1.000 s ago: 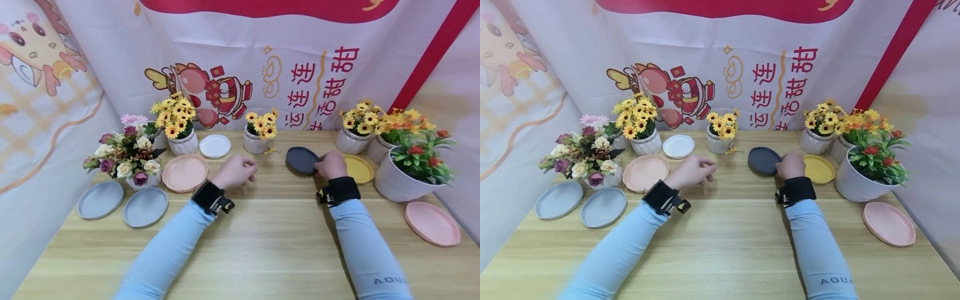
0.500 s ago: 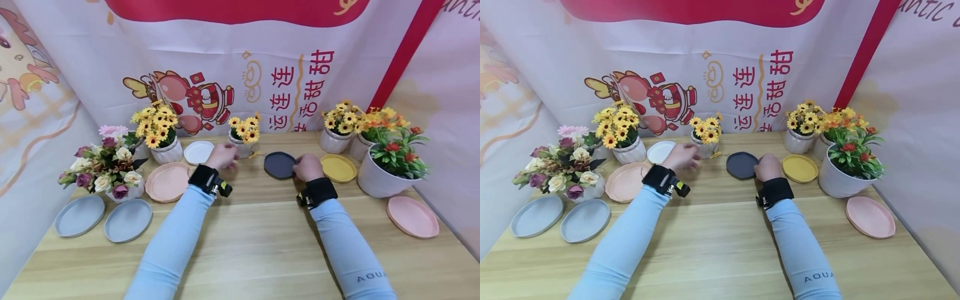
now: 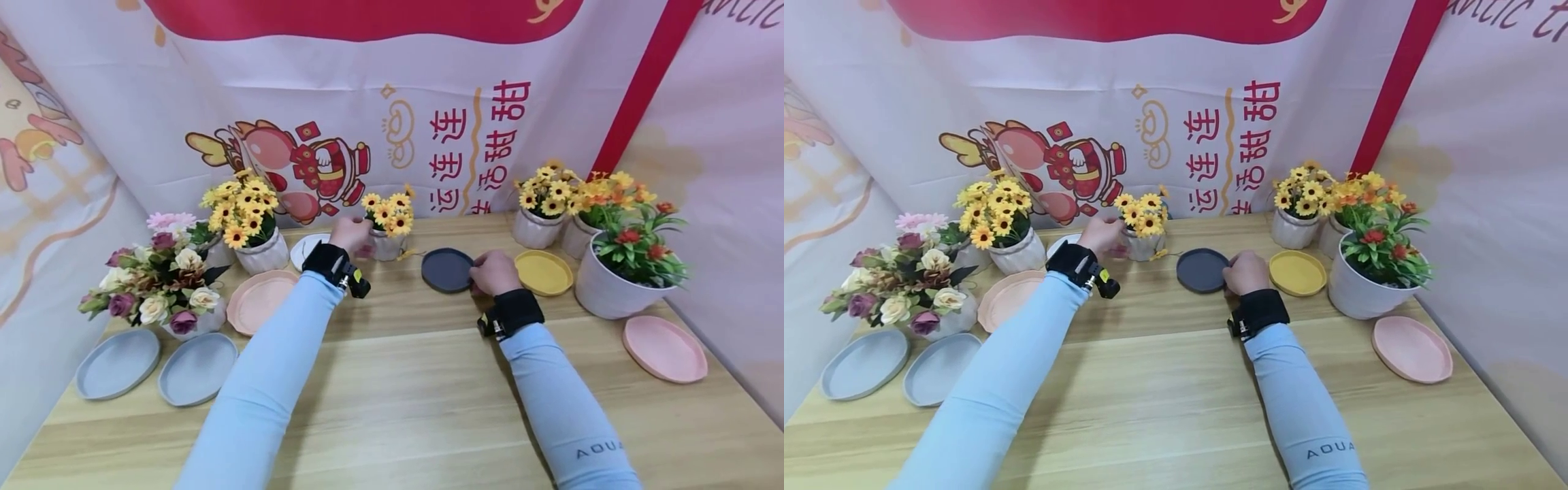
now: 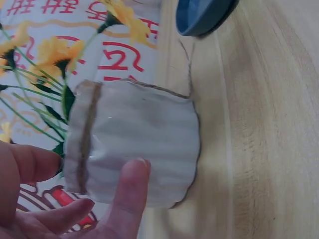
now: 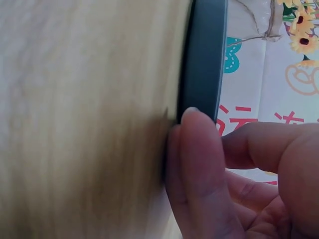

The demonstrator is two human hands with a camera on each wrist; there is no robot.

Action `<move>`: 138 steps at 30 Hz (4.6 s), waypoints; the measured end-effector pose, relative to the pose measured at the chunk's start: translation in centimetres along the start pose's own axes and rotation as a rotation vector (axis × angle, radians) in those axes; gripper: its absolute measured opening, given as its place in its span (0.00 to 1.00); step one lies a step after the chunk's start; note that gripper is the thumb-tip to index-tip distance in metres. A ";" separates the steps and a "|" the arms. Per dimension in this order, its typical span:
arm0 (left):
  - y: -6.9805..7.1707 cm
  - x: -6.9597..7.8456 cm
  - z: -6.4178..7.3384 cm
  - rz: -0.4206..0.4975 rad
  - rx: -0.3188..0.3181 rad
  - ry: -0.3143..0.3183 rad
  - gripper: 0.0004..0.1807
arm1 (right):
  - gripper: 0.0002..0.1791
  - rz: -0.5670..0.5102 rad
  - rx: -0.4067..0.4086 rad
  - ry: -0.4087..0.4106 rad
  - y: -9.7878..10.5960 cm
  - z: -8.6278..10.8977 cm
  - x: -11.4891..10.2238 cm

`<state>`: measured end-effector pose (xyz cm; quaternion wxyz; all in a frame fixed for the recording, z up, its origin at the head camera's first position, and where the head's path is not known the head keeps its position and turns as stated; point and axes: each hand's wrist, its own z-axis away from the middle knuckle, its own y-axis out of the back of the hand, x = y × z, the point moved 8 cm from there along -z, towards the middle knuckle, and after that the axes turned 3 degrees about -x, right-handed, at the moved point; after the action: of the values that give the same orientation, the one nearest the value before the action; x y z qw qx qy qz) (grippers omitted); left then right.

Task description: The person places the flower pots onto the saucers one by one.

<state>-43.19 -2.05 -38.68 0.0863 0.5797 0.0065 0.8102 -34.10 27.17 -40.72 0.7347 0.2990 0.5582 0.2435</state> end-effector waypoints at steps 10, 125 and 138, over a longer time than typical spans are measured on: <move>-0.6 0.3 -1.1 -0.085 -0.056 0.047 0.31 | 0.16 -0.092 -0.036 -0.044 0.1 -0.2 0.5; -12.6 1.1 2.7 0.048 -0.373 -0.033 0.20 | 0.17 -0.350 -0.099 -0.038 -1.0 -1.4 1.2; -12.9 0.1 2.3 0.082 -0.367 -0.003 0.28 | 0.18 -0.340 -0.109 -0.051 -0.8 -1.2 1.1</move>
<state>-39.38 10.45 -39.22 0.1576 0.5553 -0.1653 0.7997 -34.95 27.56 -42.31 0.7942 0.1660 0.5681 0.1379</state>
